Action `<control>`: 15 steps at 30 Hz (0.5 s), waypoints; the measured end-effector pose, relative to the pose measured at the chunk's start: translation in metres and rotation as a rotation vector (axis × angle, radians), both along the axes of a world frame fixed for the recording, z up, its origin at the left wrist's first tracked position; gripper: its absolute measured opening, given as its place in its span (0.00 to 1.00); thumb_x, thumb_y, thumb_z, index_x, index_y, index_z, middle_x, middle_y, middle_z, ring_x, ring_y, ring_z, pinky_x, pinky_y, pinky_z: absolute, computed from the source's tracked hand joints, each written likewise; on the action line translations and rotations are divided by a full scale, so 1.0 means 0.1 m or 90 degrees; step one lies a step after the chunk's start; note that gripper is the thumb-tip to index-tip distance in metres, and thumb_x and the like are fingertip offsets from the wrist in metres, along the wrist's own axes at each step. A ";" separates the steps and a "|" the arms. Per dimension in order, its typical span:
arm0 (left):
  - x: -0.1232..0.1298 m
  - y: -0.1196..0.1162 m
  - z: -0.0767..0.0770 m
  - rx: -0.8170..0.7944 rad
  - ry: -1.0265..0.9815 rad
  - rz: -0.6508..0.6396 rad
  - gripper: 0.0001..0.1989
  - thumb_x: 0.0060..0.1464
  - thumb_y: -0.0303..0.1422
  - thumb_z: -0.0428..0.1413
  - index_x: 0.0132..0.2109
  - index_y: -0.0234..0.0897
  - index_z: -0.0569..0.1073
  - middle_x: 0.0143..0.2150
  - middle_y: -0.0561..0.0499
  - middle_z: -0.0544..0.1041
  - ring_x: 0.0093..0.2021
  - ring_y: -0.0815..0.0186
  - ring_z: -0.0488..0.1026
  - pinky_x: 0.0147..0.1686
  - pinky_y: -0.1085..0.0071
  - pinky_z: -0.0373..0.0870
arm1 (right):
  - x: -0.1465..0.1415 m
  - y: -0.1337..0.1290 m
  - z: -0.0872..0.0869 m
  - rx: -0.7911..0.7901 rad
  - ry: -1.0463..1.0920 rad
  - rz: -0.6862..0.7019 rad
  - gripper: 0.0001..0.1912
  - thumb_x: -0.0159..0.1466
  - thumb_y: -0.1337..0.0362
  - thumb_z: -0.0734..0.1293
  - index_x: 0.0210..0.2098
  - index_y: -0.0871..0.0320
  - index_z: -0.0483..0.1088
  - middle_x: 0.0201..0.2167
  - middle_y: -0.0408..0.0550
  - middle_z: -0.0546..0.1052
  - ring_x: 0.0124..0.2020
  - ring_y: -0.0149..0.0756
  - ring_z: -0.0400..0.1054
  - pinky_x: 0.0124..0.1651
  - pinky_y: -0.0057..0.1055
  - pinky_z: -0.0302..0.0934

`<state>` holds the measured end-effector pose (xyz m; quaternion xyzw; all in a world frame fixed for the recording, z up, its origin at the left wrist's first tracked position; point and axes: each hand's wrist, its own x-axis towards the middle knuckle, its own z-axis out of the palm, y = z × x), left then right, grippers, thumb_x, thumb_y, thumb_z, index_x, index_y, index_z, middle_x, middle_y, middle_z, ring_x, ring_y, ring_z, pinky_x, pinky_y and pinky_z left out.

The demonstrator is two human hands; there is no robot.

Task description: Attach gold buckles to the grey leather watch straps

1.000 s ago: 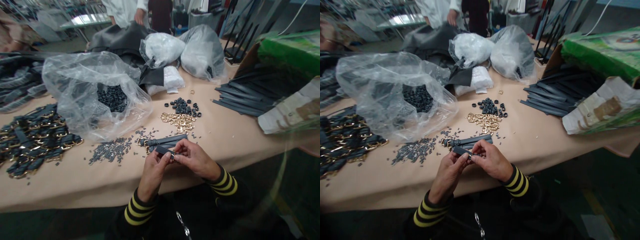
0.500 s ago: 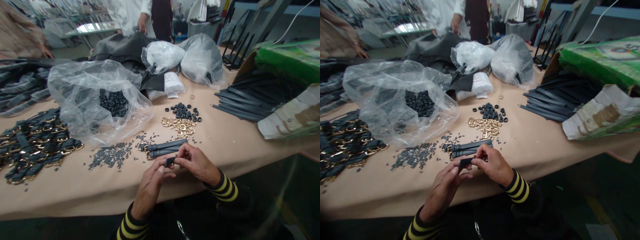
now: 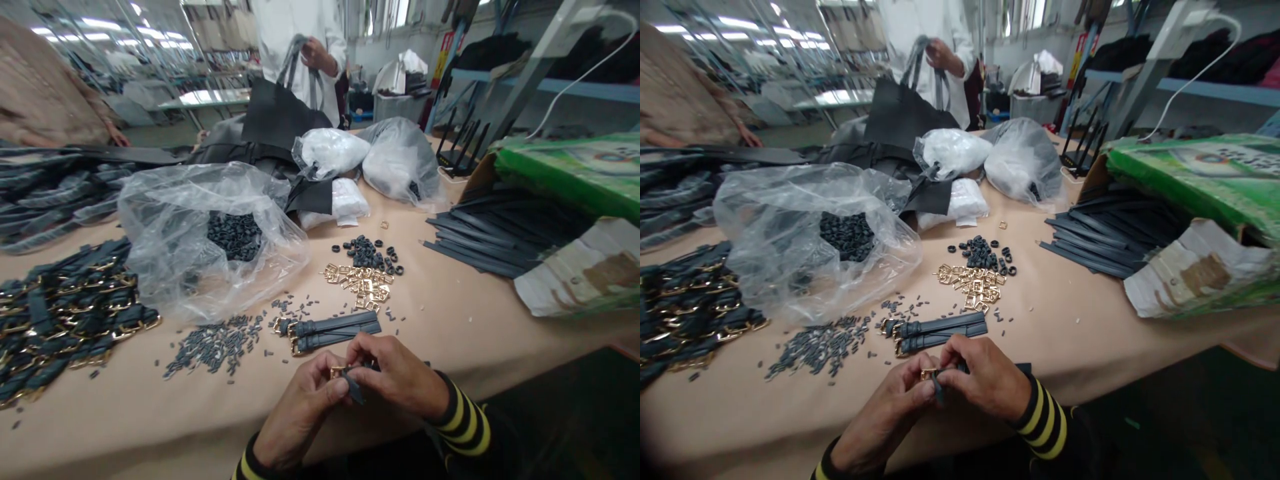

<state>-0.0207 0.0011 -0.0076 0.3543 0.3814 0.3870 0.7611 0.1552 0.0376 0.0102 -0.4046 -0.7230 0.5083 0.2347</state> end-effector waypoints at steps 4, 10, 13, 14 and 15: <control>-0.08 0.09 -0.02 0.029 0.099 0.041 0.10 0.48 0.32 0.58 0.28 0.35 0.63 0.28 0.54 0.66 0.30 0.70 0.63 0.32 0.73 0.59 | 0.05 0.10 -0.01 -0.100 -0.012 0.044 0.10 0.60 0.61 0.62 0.31 0.62 0.69 0.22 0.42 0.70 0.24 0.26 0.62 0.27 0.22 0.54; -0.05 0.20 -0.02 0.047 0.148 0.109 0.12 0.46 0.34 0.59 0.25 0.35 0.63 0.23 0.56 0.67 0.27 0.71 0.63 0.29 0.75 0.60 | -0.01 0.26 0.00 -0.013 -0.079 0.056 0.10 0.57 0.59 0.65 0.27 0.61 0.69 0.19 0.39 0.66 0.22 0.25 0.58 0.24 0.21 0.50; -0.05 0.28 0.01 0.037 0.137 0.114 0.12 0.44 0.36 0.60 0.28 0.35 0.65 0.23 0.55 0.70 0.27 0.70 0.67 0.29 0.74 0.63 | -0.08 0.34 0.03 0.080 -0.130 0.058 0.07 0.57 0.62 0.65 0.27 0.60 0.69 0.20 0.39 0.67 0.23 0.26 0.60 0.26 0.22 0.51; -0.07 0.31 0.02 0.034 0.144 0.100 0.12 0.44 0.37 0.60 0.30 0.35 0.66 0.23 0.54 0.71 0.26 0.70 0.68 0.29 0.74 0.64 | -0.11 0.37 0.04 0.112 -0.149 0.058 0.07 0.56 0.62 0.65 0.27 0.59 0.70 0.20 0.40 0.68 0.23 0.27 0.61 0.27 0.23 0.51; -0.09 0.34 0.03 0.034 0.161 0.082 0.12 0.44 0.38 0.60 0.31 0.35 0.67 0.23 0.53 0.72 0.25 0.69 0.68 0.27 0.74 0.64 | -0.13 0.39 0.05 0.141 -0.167 0.061 0.06 0.56 0.62 0.66 0.28 0.59 0.70 0.21 0.41 0.69 0.24 0.28 0.62 0.28 0.23 0.51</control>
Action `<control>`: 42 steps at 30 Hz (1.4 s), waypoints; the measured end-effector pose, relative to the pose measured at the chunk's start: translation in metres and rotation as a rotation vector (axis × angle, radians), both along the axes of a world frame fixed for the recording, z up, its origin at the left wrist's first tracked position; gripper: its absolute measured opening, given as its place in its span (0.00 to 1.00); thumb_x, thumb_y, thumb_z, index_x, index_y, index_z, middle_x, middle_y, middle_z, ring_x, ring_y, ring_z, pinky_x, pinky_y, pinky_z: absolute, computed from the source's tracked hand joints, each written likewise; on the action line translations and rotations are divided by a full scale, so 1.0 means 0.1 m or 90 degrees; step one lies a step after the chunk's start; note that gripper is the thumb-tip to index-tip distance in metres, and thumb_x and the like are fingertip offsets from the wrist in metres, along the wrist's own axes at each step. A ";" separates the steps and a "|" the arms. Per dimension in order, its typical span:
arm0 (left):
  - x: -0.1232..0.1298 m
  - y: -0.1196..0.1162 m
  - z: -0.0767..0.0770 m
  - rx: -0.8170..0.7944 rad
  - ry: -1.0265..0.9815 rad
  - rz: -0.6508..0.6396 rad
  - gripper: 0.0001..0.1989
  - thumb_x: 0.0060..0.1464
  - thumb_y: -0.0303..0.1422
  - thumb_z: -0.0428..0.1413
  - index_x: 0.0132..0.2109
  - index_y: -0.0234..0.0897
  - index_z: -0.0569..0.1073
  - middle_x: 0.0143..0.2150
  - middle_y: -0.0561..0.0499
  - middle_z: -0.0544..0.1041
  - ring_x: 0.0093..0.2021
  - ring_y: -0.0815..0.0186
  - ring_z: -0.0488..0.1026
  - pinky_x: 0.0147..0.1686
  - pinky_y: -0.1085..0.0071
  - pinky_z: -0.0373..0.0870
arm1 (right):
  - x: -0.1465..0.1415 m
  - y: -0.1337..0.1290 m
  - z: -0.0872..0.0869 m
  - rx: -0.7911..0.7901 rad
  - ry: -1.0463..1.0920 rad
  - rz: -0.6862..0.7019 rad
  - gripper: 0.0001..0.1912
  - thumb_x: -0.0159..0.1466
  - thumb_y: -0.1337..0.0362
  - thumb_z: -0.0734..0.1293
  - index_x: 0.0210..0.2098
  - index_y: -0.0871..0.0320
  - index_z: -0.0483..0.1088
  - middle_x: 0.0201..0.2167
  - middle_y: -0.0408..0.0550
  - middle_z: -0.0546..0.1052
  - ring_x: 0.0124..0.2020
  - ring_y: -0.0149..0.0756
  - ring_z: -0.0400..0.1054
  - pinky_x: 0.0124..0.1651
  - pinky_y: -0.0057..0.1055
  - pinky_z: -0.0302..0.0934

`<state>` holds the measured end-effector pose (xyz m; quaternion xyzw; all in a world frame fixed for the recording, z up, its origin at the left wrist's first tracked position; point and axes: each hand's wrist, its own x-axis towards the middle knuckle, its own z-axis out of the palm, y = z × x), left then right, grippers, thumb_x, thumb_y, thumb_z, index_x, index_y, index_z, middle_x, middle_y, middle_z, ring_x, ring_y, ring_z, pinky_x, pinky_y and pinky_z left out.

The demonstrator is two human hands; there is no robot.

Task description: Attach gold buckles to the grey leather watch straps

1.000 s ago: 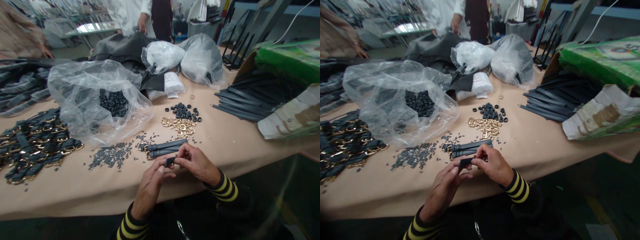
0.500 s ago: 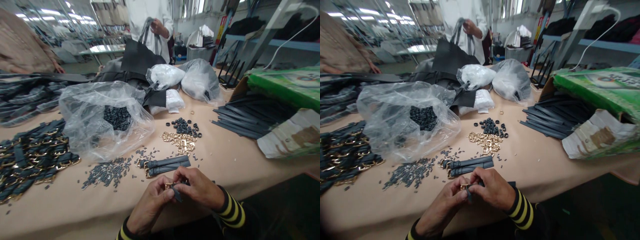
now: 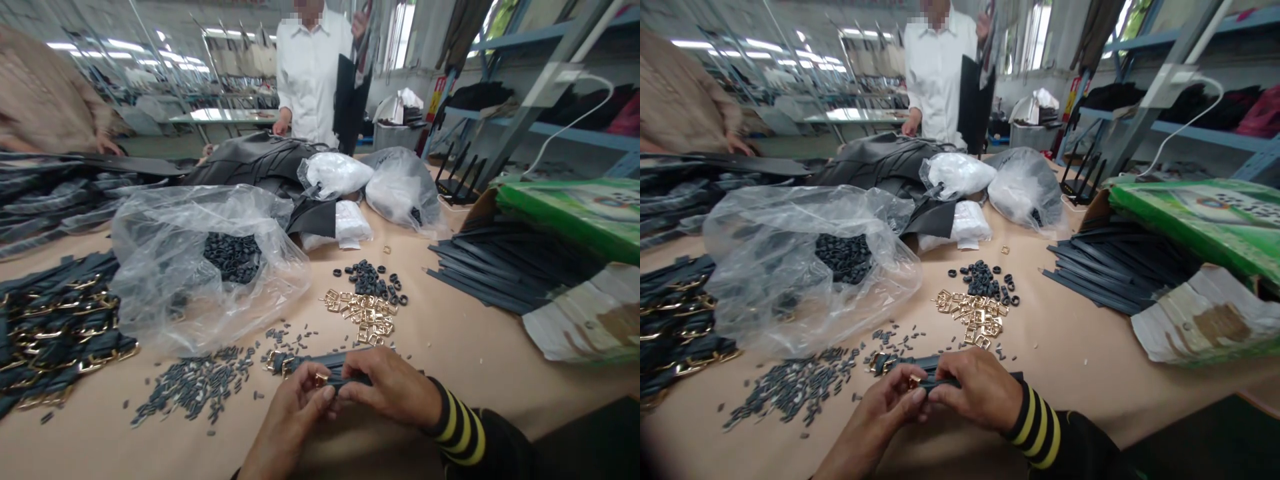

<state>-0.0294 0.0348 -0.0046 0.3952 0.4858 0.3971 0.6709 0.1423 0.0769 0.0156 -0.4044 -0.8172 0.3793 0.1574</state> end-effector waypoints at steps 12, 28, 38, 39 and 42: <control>-0.02 0.05 -0.18 -0.011 0.095 0.058 0.15 0.50 0.43 0.53 0.27 0.34 0.65 0.16 0.54 0.70 0.14 0.74 0.64 0.17 0.78 0.61 | -0.19 1.38 0.03 0.182 -0.218 -0.051 0.09 0.59 0.67 0.62 0.33 0.62 0.73 0.31 0.51 0.76 0.33 0.35 0.69 0.36 0.28 0.57; 0.02 -0.01 -0.16 0.032 0.046 0.163 0.12 0.50 0.39 0.55 0.29 0.33 0.67 0.20 0.54 0.72 0.18 0.73 0.68 0.19 0.77 0.65 | -0.04 0.30 0.14 -0.180 0.166 -0.045 0.09 0.59 0.62 0.62 0.31 0.62 0.69 0.22 0.43 0.70 0.23 0.28 0.64 0.28 0.25 0.59; 0.20 -0.20 -0.03 0.078 0.048 0.142 0.11 0.52 0.38 0.53 0.30 0.33 0.66 0.21 0.55 0.72 0.19 0.72 0.69 0.20 0.76 0.66 | 0.01 -0.19 -0.11 -0.301 0.342 -0.232 0.10 0.55 0.59 0.66 0.27 0.61 0.67 0.22 0.43 0.71 0.26 0.29 0.65 0.31 0.28 0.62; 0.22 -0.22 -0.02 0.079 0.043 0.147 0.11 0.52 0.38 0.53 0.30 0.34 0.66 0.22 0.55 0.72 0.19 0.72 0.69 0.20 0.76 0.66 | 0.02 -0.21 -0.10 -0.303 0.352 -0.228 0.10 0.55 0.59 0.66 0.27 0.61 0.67 0.23 0.43 0.71 0.26 0.29 0.65 0.32 0.28 0.62; 0.26 -0.24 -0.02 0.092 0.062 0.159 0.11 0.52 0.38 0.53 0.30 0.34 0.66 0.22 0.55 0.71 0.19 0.73 0.69 0.20 0.76 0.66 | 0.06 -0.28 -0.06 -0.246 0.332 -0.199 0.08 0.56 0.62 0.66 0.27 0.61 0.67 0.23 0.43 0.70 0.26 0.29 0.64 0.32 0.27 0.61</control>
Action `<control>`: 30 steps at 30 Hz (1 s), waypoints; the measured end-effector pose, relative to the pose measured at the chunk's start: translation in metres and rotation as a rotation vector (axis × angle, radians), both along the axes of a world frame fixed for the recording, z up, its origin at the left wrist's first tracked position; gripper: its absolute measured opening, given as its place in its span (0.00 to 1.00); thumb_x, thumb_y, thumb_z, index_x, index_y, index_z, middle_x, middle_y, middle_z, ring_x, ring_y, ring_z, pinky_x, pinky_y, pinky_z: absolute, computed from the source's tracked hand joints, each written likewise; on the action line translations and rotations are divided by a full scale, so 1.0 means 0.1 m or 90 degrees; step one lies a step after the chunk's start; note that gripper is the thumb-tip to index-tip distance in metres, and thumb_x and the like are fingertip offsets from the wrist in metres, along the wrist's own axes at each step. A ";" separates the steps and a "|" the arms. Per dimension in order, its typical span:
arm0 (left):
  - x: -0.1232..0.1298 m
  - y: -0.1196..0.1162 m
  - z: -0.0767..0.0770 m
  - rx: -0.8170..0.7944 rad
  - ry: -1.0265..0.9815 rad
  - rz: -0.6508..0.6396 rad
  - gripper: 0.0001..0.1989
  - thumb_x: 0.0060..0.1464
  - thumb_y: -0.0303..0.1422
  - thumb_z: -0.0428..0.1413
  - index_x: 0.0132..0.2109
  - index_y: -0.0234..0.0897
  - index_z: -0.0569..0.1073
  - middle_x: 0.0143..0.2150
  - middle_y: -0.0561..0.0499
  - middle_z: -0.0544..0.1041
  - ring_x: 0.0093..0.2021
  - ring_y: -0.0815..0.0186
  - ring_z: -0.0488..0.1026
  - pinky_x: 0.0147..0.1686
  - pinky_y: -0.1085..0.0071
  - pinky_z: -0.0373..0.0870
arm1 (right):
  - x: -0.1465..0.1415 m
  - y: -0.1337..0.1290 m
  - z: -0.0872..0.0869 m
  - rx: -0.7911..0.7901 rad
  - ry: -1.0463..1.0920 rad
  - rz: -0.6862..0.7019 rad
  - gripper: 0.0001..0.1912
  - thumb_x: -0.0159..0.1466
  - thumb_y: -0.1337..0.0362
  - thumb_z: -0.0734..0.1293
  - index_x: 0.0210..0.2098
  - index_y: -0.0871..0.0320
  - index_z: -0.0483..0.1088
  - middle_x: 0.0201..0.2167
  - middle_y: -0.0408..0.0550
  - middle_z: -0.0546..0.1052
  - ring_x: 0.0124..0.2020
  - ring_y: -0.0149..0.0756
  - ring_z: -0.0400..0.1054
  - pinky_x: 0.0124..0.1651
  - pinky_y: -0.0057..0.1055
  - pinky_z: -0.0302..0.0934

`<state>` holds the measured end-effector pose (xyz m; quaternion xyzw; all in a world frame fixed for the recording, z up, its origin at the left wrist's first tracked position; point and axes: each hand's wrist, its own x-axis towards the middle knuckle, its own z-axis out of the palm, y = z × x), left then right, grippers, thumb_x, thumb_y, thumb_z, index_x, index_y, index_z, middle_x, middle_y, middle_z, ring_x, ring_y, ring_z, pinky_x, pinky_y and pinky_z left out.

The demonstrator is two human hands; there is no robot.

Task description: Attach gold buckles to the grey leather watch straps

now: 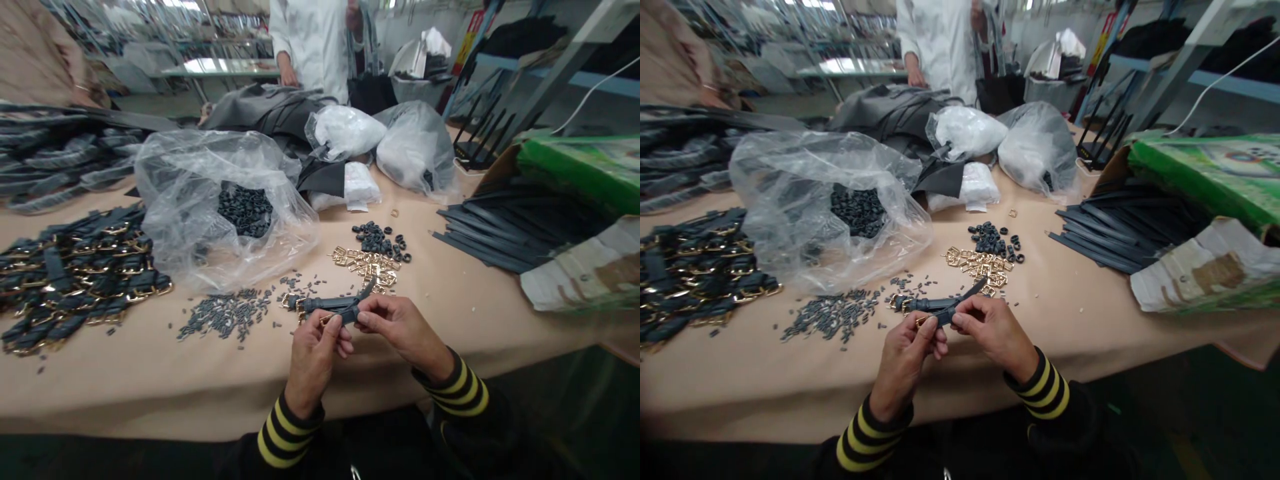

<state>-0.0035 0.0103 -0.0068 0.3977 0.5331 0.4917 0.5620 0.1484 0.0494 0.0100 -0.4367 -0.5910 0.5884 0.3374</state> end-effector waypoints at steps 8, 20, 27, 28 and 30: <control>0.08 -0.12 0.05 0.053 0.145 0.009 0.08 0.54 0.36 0.51 0.31 0.35 0.66 0.23 0.56 0.71 0.20 0.73 0.69 0.22 0.76 0.67 | 0.02 -0.09 0.03 0.075 -0.089 -0.035 0.03 0.54 0.67 0.66 0.26 0.60 0.66 0.23 0.41 0.68 0.25 0.28 0.62 0.29 0.27 0.58; 0.14 -0.23 0.11 0.132 0.273 -0.033 0.06 0.54 0.34 0.51 0.34 0.35 0.69 0.22 0.55 0.70 0.21 0.71 0.69 0.24 0.75 0.66 | 0.07 -0.23 0.03 0.179 -0.094 -0.043 0.04 0.55 0.68 0.67 0.31 0.58 0.73 0.27 0.44 0.71 0.30 0.31 0.66 0.34 0.29 0.61; 0.18 -0.22 0.05 0.095 0.120 -0.013 0.11 0.58 0.36 0.45 0.35 0.34 0.66 0.23 0.55 0.70 0.21 0.72 0.69 0.22 0.75 0.67 | 0.05 -0.22 -0.03 -0.043 0.100 -0.013 0.09 0.56 0.65 0.66 0.37 0.61 0.69 0.28 0.43 0.70 0.27 0.27 0.67 0.32 0.27 0.65; 0.19 -0.23 0.04 0.101 0.138 -0.016 0.11 0.59 0.36 0.44 0.35 0.34 0.67 0.23 0.55 0.70 0.21 0.72 0.69 0.22 0.75 0.67 | 0.04 -0.23 -0.03 -0.045 0.089 -0.019 0.09 0.55 0.65 0.67 0.36 0.61 0.68 0.25 0.41 0.70 0.25 0.27 0.67 0.31 0.26 0.64; 0.19 -0.23 0.04 0.118 0.191 -0.024 0.12 0.59 0.36 0.43 0.37 0.34 0.67 0.23 0.55 0.69 0.21 0.72 0.68 0.22 0.75 0.66 | 0.01 -0.24 -0.01 -0.021 0.044 -0.017 0.07 0.54 0.66 0.67 0.33 0.60 0.67 0.21 0.40 0.70 0.23 0.27 0.66 0.29 0.25 0.63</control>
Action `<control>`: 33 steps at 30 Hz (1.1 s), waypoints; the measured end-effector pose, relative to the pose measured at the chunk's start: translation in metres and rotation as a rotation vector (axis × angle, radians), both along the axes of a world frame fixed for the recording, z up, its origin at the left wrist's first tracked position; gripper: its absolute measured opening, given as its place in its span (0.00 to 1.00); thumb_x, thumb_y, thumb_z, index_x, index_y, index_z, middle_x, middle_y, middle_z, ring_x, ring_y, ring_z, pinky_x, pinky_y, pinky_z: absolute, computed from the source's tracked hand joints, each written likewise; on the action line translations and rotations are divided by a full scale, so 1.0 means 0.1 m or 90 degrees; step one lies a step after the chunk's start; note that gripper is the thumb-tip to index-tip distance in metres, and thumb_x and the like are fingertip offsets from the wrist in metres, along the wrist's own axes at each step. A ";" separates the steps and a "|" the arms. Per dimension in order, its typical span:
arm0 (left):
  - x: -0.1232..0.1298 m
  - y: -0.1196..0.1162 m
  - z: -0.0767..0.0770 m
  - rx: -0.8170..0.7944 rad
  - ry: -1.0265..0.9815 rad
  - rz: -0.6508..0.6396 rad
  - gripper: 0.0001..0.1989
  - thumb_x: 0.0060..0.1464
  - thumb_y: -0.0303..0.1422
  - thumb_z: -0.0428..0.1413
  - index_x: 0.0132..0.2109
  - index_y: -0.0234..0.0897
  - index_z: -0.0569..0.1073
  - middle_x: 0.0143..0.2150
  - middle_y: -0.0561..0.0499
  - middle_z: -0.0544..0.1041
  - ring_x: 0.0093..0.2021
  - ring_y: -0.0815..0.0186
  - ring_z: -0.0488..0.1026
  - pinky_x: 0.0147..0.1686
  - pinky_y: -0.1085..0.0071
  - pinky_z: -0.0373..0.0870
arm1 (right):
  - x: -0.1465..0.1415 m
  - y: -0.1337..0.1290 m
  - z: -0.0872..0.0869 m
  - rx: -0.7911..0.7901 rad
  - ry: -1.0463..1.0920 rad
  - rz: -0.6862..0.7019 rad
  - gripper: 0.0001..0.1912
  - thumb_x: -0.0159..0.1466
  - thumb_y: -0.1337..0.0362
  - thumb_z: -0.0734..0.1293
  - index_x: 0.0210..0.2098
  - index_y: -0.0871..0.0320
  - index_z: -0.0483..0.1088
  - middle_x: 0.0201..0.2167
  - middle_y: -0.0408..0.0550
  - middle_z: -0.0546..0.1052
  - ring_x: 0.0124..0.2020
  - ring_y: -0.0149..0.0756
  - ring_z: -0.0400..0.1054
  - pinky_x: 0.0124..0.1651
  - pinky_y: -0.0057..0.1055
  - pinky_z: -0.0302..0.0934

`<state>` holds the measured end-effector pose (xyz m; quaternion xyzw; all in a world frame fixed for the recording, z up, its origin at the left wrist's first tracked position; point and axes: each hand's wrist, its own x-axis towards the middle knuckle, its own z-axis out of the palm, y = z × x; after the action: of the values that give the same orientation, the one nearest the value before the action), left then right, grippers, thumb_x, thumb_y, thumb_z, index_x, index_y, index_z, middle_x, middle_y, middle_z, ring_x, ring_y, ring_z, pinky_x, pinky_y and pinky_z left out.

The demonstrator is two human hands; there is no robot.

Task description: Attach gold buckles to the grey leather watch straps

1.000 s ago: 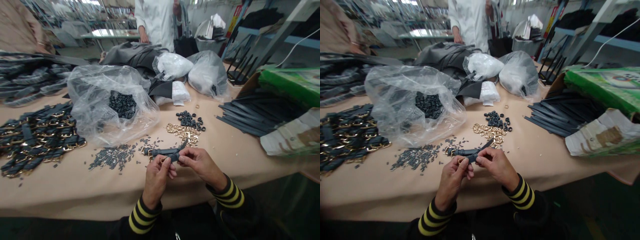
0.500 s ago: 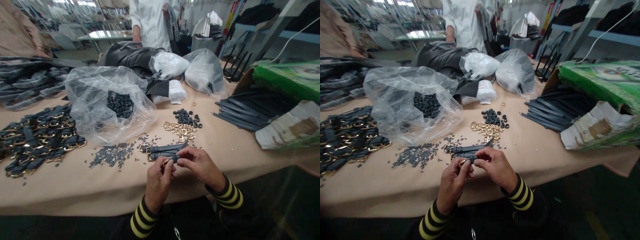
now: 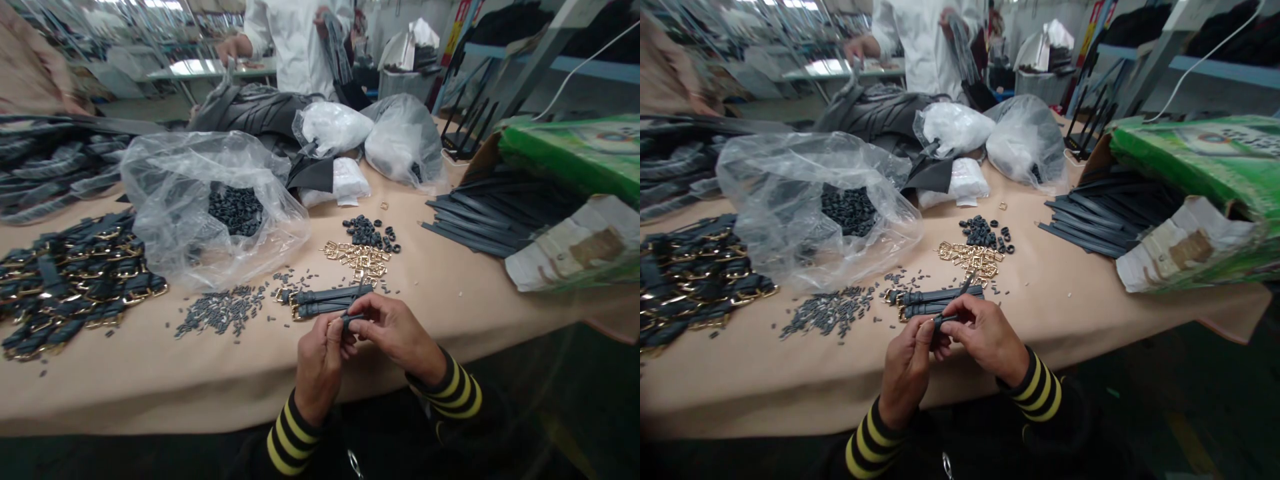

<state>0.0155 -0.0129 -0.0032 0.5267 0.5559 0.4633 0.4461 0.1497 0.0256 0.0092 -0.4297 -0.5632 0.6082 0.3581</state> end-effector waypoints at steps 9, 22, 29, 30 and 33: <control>-0.16 0.04 -0.01 -0.049 0.007 -0.086 0.09 0.53 0.36 0.52 0.39 0.35 0.67 0.22 0.57 0.69 0.21 0.73 0.68 0.24 0.76 0.65 | 0.05 0.04 0.17 0.245 -0.194 0.100 0.07 0.59 0.69 0.63 0.33 0.60 0.73 0.28 0.45 0.75 0.30 0.30 0.69 0.35 0.25 0.62; -0.23 0.07 0.04 -0.143 -0.071 -0.121 0.10 0.52 0.37 0.52 0.29 0.35 0.62 0.17 0.59 0.66 0.15 0.77 0.61 0.16 0.80 0.59 | 0.43 0.21 0.39 0.192 -0.492 0.419 0.11 0.62 0.63 0.58 0.28 0.61 0.68 0.21 0.46 0.73 0.23 0.30 0.66 0.28 0.25 0.58; -0.19 0.05 0.02 -0.138 0.012 -0.127 0.09 0.53 0.37 0.51 0.29 0.36 0.62 0.16 0.61 0.62 0.16 0.76 0.60 0.17 0.79 0.59 | 0.29 0.17 0.32 0.051 -0.313 0.468 0.11 0.64 0.68 0.53 0.28 0.62 0.63 0.21 0.44 0.71 0.20 0.25 0.65 0.27 0.22 0.58; -0.19 0.05 0.02 -0.138 0.024 -0.130 0.09 0.53 0.37 0.51 0.30 0.36 0.62 0.16 0.61 0.62 0.16 0.75 0.60 0.17 0.79 0.59 | 0.29 0.17 0.31 0.074 -0.316 0.464 0.12 0.64 0.68 0.53 0.28 0.62 0.63 0.21 0.44 0.71 0.20 0.25 0.64 0.27 0.22 0.57; -0.22 0.06 0.01 -0.147 0.044 -0.164 0.09 0.52 0.36 0.51 0.29 0.37 0.61 0.17 0.60 0.62 0.17 0.75 0.60 0.18 0.79 0.58 | 0.29 0.17 0.27 0.145 -0.320 0.442 0.14 0.64 0.68 0.54 0.24 0.62 0.63 0.20 0.43 0.69 0.21 0.25 0.61 0.29 0.22 0.55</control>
<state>-0.0068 -0.0065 -0.0017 0.5545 0.5485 0.3169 0.5396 0.1788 0.0427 0.0364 -0.3072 -0.8073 0.5031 0.0295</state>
